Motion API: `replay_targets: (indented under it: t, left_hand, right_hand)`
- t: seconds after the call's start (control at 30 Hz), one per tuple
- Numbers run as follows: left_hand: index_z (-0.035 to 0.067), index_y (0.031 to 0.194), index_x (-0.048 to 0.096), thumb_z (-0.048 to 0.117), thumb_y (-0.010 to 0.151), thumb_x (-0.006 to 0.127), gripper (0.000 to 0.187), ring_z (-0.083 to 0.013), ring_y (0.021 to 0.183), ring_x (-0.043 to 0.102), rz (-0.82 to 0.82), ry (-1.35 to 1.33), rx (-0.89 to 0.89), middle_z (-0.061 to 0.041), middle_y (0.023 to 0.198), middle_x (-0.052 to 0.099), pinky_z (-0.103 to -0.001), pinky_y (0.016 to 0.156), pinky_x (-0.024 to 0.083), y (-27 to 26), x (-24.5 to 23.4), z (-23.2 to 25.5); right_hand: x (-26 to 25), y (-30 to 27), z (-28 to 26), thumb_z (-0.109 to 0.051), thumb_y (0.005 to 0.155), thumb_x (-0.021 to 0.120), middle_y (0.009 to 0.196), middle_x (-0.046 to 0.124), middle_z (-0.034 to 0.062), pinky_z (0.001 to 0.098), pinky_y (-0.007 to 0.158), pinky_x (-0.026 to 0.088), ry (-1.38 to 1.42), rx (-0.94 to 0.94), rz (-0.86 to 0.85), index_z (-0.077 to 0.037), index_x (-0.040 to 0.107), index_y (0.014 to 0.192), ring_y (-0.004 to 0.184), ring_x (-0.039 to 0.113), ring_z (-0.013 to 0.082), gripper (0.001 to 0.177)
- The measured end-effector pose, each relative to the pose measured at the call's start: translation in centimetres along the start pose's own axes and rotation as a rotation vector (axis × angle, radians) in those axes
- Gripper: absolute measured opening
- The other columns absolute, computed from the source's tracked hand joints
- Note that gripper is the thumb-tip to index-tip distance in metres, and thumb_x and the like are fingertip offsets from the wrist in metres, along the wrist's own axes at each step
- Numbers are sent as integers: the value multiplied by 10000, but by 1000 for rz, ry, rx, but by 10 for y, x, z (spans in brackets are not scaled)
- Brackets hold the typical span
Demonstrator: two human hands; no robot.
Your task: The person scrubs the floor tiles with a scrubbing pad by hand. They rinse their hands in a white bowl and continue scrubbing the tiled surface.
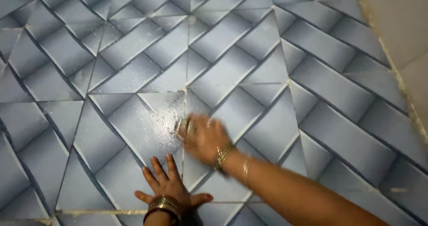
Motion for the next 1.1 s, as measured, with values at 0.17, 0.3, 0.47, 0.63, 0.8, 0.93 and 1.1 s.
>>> replay_targets:
  t: [0.17, 0.3, 0.47, 0.63, 0.8, 0.93, 1.1]
  left_hand:
    - [254, 1634, -185, 812, 503, 903, 1666, -425, 1540, -284, -25, -39, 3, -162, 1691, -307, -768, 1142, 50, 0, -1, -2]
    - [276, 1634, -182, 801, 475, 898, 1669, -437, 1530, -289, 11, -86, 60, -162, 1691, -315, -784, 1136, 23, 1, 0, 3]
    - [195, 1628, -184, 847, 477, 848, 1678, -461, 1519, -310, 17, -94, 94, -180, 1685, -304, -814, 1108, -23, 4, 1, 2]
    - [184, 1639, -153, 830, 474, 849, 1667, -454, 1515, -297, 91, -155, 159, -173, 1687, -280, -822, 1102, -33, 4, 3, 3]
    - [196, 1641, -113, 865, 488, 786, 1608, -293, 1569, -218, 181, -155, 247, -50, 1718, -199, -761, 1163, -36, 8, 4, -20]
    - [165, 1630, -103, 960, 565, 658, 1531, -259, 1571, -172, 237, -268, -47, -65, 1717, -198, -724, 1161, 8, 31, 18, -113]
    - [189, 1622, -129, 985, 554, 660, 1549, -256, 1565, -188, 178, -375, -275, -26, 1702, -223, -698, 1178, 36, 39, 22, -219]
  right_hand:
    - [4, -1, -17, -427, 869, 666, 1513, 510, 117, 517, 1015, 423, 8, -323, -124, -373, 638, 1319, 1305, 533, 326, 454]
    - [13, 39, -11, -479, 852, 672, 1510, 435, 155, 550, 1041, 349, -52, 95, 39, -352, 615, 1337, 1343, 430, 363, 504]
    - [27, 35, -50, -483, 852, 658, 1533, 438, 123, 522, 1060, 362, 4, -166, -42, -367, 613, 1379, 1381, 430, 330, 541]
    - [20, 46, -28, -495, 855, 667, 1505, 444, 138, 531, 1065, 335, -55, 156, 36, -341, 620, 1361, 1345, 433, 355, 531]
    - [17, 48, -50, -500, 817, 679, 1507, 446, 123, 516, 1045, 351, -32, -25, -27, -369, 613, 1347, 1353, 434, 343, 551]
    - [54, 44, -76, -546, 941, 580, 1523, 484, 119, 476, 1097, 406, -93, 196, -165, -333, 581, 1411, 1378, 478, 319, 516]
    - [75, 42, -174, -489, 871, 626, 1581, 353, 145, 513, 1118, 280, -22, -183, -297, -368, 556, 1417, 1412, 348, 354, 563]
Point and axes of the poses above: each hand's wrist, its own y-axis towards the middle knuckle, its own x-axis out of the palm, z = x × y, the point moved 9 cm from there along y, towards the middle knuckle
